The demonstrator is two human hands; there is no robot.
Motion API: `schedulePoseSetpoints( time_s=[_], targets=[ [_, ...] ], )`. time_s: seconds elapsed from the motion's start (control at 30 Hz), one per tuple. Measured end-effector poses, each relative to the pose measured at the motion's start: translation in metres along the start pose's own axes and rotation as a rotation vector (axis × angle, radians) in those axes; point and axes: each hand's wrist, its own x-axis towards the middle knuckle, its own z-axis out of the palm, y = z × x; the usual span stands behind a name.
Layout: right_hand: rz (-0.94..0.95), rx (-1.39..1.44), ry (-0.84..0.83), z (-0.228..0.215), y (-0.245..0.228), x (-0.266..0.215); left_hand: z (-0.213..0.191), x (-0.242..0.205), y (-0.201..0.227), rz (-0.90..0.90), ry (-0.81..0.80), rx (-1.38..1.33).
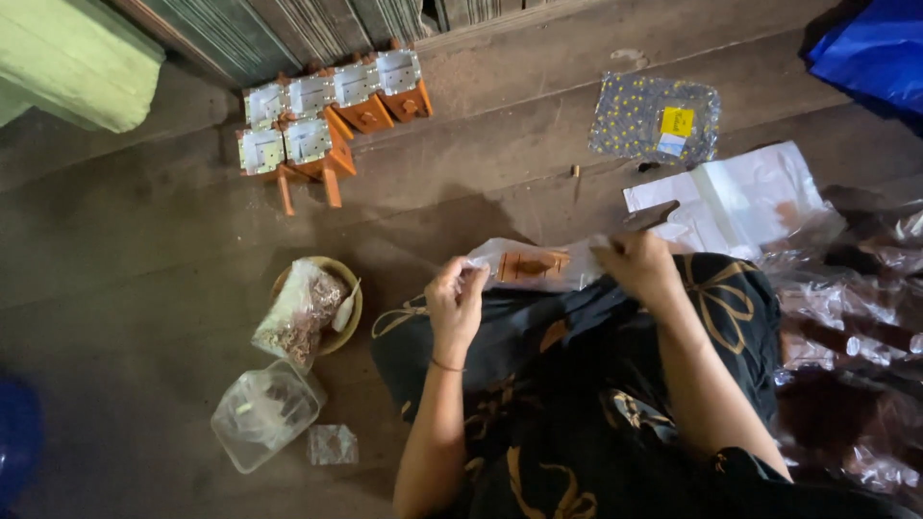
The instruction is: The person is manually packaging small rectangular components into individual clear plastic bags while sitting on a wooden floor.
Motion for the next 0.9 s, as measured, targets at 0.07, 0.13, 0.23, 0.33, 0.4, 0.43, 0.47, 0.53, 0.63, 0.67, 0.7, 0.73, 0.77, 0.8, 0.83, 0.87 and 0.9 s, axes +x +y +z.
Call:
schedulePoseSetpoints(
  time_s=[0.07, 0.13, 0.23, 0.33, 0.4, 0.43, 0.47, 0.53, 0.63, 0.67, 0.7, 0.73, 0.77, 0.8, 0.83, 0.87, 0.9],
  targets=[
    [0.070, 0.376, -0.092, -0.042, -0.036, 0.003, -0.003, 0.004, 0.012, 0.030, -0.028, -0.033],
    [-0.022, 0.765, -0.170, -0.076, -0.079, -0.010, 0.000, 0.002, 0.019, 0.090, -0.047, -0.041],
    [-0.076, 1.051, 0.021, -0.043, -0.070, -0.014, 0.000, 0.002, 0.017, 0.225, -0.010, -0.063],
    [0.143, 1.523, -0.032, -0.003, -0.067, -0.014, 0.009, 0.006, 0.028, 0.280, -0.046, -0.244],
    [0.124, 1.585, 0.012, 0.014, -0.071, -0.012, 0.013, 0.004, 0.031, 0.221, -0.087, -0.348],
    [0.098, 1.648, 0.053, 0.023, -0.073, -0.008, 0.016, 0.006, 0.033, 0.166, -0.122, -0.451],
    [0.095, 1.649, 0.053, 0.031, -0.069, -0.004, 0.022, 0.007, 0.030, 0.169, -0.121, -0.450],
    [-0.039, 1.473, 0.080, 0.047, -0.058, -0.004, 0.034, 0.004, 0.021, -0.011, -0.141, -0.591],
    [-0.178, 1.305, 0.099, 0.063, -0.046, -0.004, 0.051, 0.005, -0.007, -0.178, -0.084, -0.700],
    [-0.174, 1.305, 0.099, 0.076, -0.037, -0.003, 0.062, 0.005, -0.026, -0.181, -0.085, -0.699],
    [-0.182, 1.230, 0.070, 0.088, -0.029, 0.000, 0.073, 0.006, -0.045, -0.271, -0.009, -0.831],
    [-0.191, 1.156, 0.041, 0.101, -0.020, 0.002, 0.083, 0.006, -0.064, -0.361, 0.068, -0.961],
    [-0.189, 1.155, 0.040, 0.103, -0.022, 0.003, 0.089, 0.007, -0.075, -0.362, 0.069, -0.961],
    [-0.175, 0.987, 0.039, 0.105, -0.024, 0.004, 0.094, 0.008, -0.086, -0.358, 0.081, -0.931],
    [-0.158, 0.820, 0.036, 0.106, -0.025, 0.005, 0.099, 0.008, -0.096, -0.356, 0.093, -0.900],
    [-0.155, 0.819, 0.035, 0.105, -0.028, 0.014, 0.102, 0.010, -0.098, -0.359, 0.092, -0.899],
    [-0.212, 0.684, 0.058, 0.104, -0.031, 0.023, 0.103, 0.011, -0.100, -0.313, 0.080, -0.805]
  ],
)
